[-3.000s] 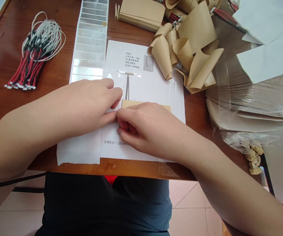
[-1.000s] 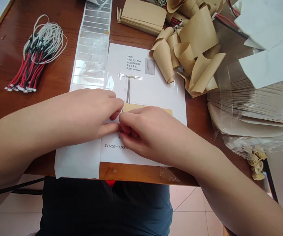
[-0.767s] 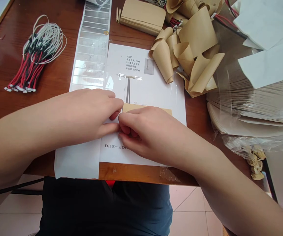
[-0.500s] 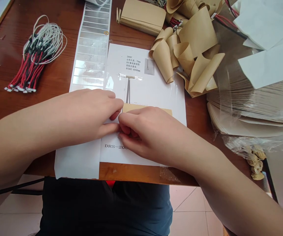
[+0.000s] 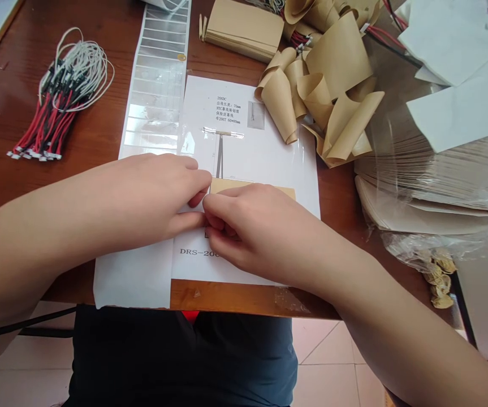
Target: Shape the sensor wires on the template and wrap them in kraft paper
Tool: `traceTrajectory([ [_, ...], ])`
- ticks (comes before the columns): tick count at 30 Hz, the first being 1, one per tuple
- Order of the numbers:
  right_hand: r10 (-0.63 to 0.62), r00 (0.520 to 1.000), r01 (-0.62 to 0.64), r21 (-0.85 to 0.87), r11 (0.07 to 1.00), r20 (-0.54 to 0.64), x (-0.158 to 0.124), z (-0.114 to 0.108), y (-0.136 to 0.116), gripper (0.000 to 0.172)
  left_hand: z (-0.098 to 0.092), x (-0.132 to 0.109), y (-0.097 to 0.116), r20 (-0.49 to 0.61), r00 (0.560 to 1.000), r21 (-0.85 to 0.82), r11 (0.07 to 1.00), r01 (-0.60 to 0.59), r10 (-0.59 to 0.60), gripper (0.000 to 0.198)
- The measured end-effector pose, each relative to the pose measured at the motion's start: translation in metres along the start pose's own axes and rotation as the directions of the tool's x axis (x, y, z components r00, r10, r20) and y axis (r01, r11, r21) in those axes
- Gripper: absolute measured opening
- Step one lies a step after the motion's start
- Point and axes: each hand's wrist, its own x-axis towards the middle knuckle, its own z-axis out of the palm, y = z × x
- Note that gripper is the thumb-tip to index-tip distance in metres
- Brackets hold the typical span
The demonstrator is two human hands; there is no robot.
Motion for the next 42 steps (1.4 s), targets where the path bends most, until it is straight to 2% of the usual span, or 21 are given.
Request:
traceTrajectory([
  [11, -0.017, 1.000, 0.017, 0.022, 1.000, -0.018, 0.0002, 0.0011, 0.0004, 0.022, -0.0002, -0.0011, 0.0011, -0.015, 1.000, -0.017, 1.000, -0.012, 0.012, 0.024],
  [19, -0.005, 1.000, 0.005, 0.015, 1.000, -0.010, -0.0003, 0.0012, 0.0012, 0.020, -0.0031, -0.0013, 0.0033, 0.027, 1.000, 0.021, 1.000, 0.006, -0.006, 0.025],
  [34, 0.027, 1.000, -0.026, 0.058, 0.998, -0.006, 0.0013, -0.0051, 0.0033, 0.029, -0.0007, -0.0030, 0.0003, -0.019, 1.000, 0.014, 1.000, -0.021, 0.021, 0.026],
  [42, -0.028, 0.999, 0.031, 0.095, 0.995, -0.034, 0.0006, -0.0027, 0.0038, 0.030, -0.0003, -0.0021, 0.0001, -0.028, 0.999, -0.004, 0.999, -0.032, 0.032, 0.024],
])
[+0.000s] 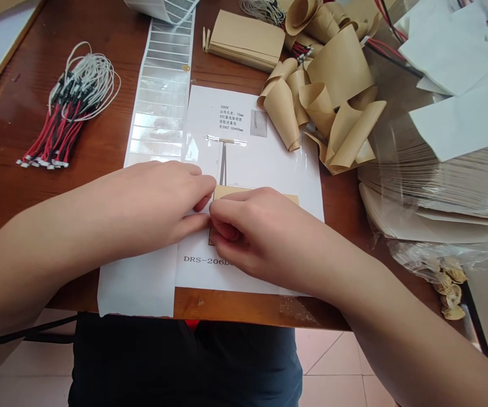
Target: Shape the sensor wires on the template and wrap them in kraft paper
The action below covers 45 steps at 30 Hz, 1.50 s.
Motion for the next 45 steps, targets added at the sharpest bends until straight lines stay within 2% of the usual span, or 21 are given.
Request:
traceTrajectory([
  [12, -0.011, 1.000, 0.011, -0.009, 1.000, 0.005, 0.000, 0.001, 0.000, 0.028, -0.002, 0.000, 0.002, 0.019, 1.000, 0.012, 1.000, 0.022, -0.022, 0.022],
  [21, 0.006, 1.000, -0.005, -0.017, 1.000, 0.025, 0.000, 0.000, 0.000, 0.028, -0.003, 0.001, -0.002, 0.015, 1.000, -0.044, 0.999, 0.003, -0.002, 0.021],
  [27, 0.018, 0.999, -0.017, -0.030, 0.999, 0.033, 0.001, -0.002, -0.002, 0.029, -0.007, 0.000, -0.001, 0.025, 0.998, -0.046, 0.997, 0.064, -0.063, 0.018],
  [36, 0.049, 0.997, -0.044, -0.080, 0.996, 0.066, 0.002, -0.002, -0.006, 0.026, -0.012, 0.003, 0.004, 0.066, 0.992, 0.004, 0.994, 0.109, -0.109, 0.020],
  [45, 0.038, 0.998, -0.033, -0.104, 0.994, 0.047, 0.003, 0.000, -0.005, 0.027, -0.014, 0.003, 0.008, 0.067, 0.989, 0.012, 0.991, 0.132, -0.132, 0.021],
])
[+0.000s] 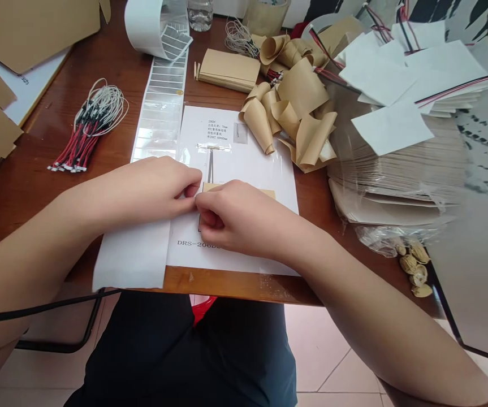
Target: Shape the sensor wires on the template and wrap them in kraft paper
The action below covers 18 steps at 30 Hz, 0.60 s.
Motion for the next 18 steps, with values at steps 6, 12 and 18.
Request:
traceTrajectory([
  [6, -0.017, 0.999, 0.018, 0.038, 0.999, -0.030, -0.0002, 0.0009, 0.0044, 0.026, 0.0016, 0.0019, -0.0011, 0.001, 1.000, 0.014, 1.000, 0.004, -0.004, 0.020],
  [12, 0.009, 0.999, -0.006, 0.077, 0.997, -0.039, -0.0009, -0.0007, 0.0061, 0.024, 0.0007, 0.0014, -0.0007, 0.007, 1.000, 0.017, 1.000, 0.005, -0.005, 0.021],
  [18, -0.020, 0.999, 0.022, 0.080, 0.997, -0.025, -0.0024, -0.0002, 0.0052, 0.021, 0.0015, 0.0010, -0.0003, -0.003, 1.000, 0.026, 1.000, 0.000, 0.000, 0.021],
])
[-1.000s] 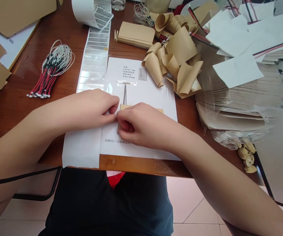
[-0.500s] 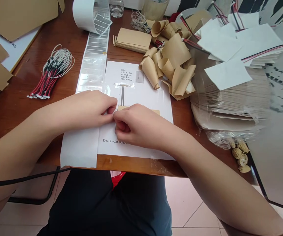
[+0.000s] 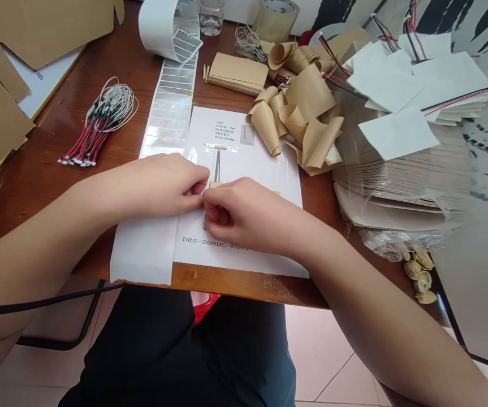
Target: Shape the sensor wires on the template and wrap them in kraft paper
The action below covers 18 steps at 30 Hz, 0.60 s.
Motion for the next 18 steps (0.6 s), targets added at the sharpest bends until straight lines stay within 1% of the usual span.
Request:
traceTrajectory([
  [4, 0.001, 1.000, -0.002, -0.028, 1.000, -0.008, -0.0004, 0.0016, -0.0016, 0.020, 0.0012, 0.0005, -0.0003, -0.003, 1.000, -0.003, 1.000, 0.002, -0.002, 0.021],
  [8, -0.031, 0.999, 0.031, -0.050, 0.998, -0.006, 0.0004, 0.0037, -0.0020, 0.022, 0.0020, 0.0006, -0.0009, -0.001, 1.000, -0.002, 1.000, 0.006, -0.006, 0.021],
  [14, -0.003, 0.999, 0.001, -0.047, 0.999, -0.035, 0.0011, 0.0062, -0.0040, 0.024, 0.0024, 0.0001, -0.0008, -0.003, 1.000, 0.011, 1.000, 0.003, -0.003, 0.024],
  [18, -0.010, 0.999, 0.008, -0.037, 0.999, -0.035, 0.0012, 0.0056, -0.0039, 0.025, 0.0022, -0.0002, -0.0010, -0.016, 1.000, 0.017, 1.000, -0.013, 0.014, 0.024],
])
